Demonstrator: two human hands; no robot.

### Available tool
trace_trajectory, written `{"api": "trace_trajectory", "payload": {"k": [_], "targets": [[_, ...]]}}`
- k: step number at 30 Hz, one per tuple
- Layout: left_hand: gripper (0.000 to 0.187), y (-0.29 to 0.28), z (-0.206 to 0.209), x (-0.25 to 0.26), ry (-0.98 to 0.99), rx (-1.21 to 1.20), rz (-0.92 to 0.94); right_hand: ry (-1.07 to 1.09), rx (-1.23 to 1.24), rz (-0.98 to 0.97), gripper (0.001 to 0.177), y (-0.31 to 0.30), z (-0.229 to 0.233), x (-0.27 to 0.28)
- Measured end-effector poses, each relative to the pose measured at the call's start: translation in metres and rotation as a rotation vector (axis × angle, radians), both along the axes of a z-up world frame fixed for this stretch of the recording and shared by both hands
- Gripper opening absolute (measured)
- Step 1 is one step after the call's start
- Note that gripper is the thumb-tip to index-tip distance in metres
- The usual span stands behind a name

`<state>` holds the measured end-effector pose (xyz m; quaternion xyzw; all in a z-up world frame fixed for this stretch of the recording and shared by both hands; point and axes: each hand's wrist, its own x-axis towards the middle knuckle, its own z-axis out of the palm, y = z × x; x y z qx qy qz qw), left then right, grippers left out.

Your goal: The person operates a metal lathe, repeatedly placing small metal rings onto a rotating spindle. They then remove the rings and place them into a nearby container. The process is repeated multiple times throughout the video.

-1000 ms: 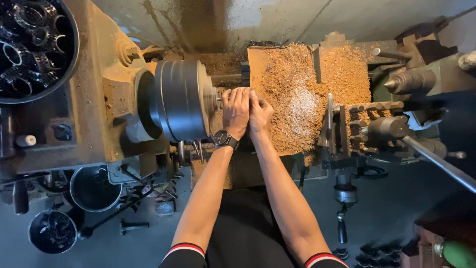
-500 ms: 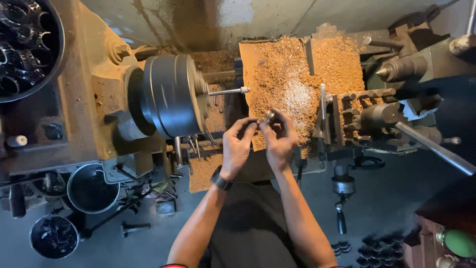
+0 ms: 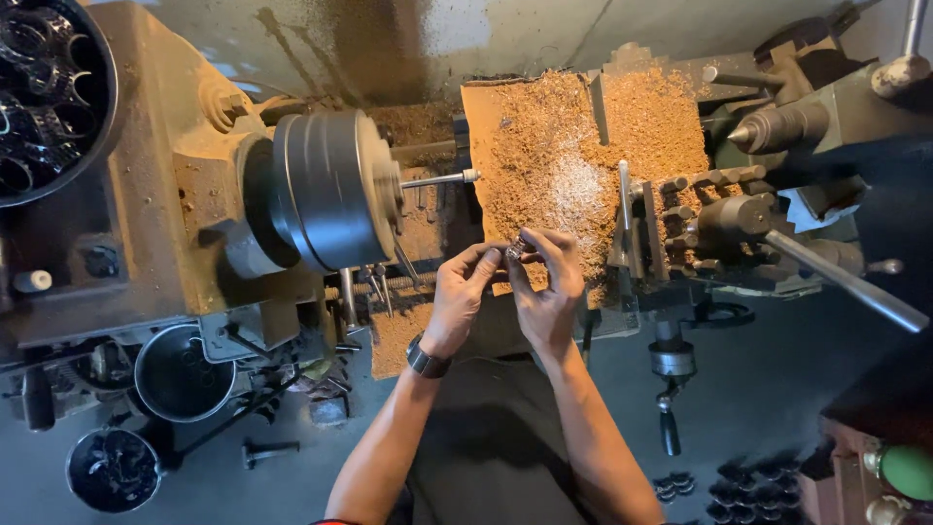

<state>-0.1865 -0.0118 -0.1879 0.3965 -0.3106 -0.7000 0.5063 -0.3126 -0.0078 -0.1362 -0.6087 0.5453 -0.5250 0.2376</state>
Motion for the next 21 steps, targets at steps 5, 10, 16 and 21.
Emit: {"api": "trace_trajectory", "payload": {"k": [5, 10, 16, 21], "targets": [[0.025, 0.003, -0.006, 0.0, 0.014, 0.01, 0.009, 0.03, 0.02, 0.017, 0.048, 0.002, -0.007, -0.002], [0.027, -0.001, 0.012, 0.0, -0.179, -0.061, 0.15, 0.02, 0.097, 0.092, 0.05, 0.006, -0.025, -0.004], [0.045, -0.001, 0.013, -0.002, -0.835, -0.557, 0.26, -0.668, 0.461, 0.091, 0.041, 0.002, -0.086, -0.004], [0.046, -0.014, -0.009, -0.004, -0.873, -0.618, 0.247, -0.842, 0.643, -0.062, 0.037, -0.033, -0.139, -0.011]]}}
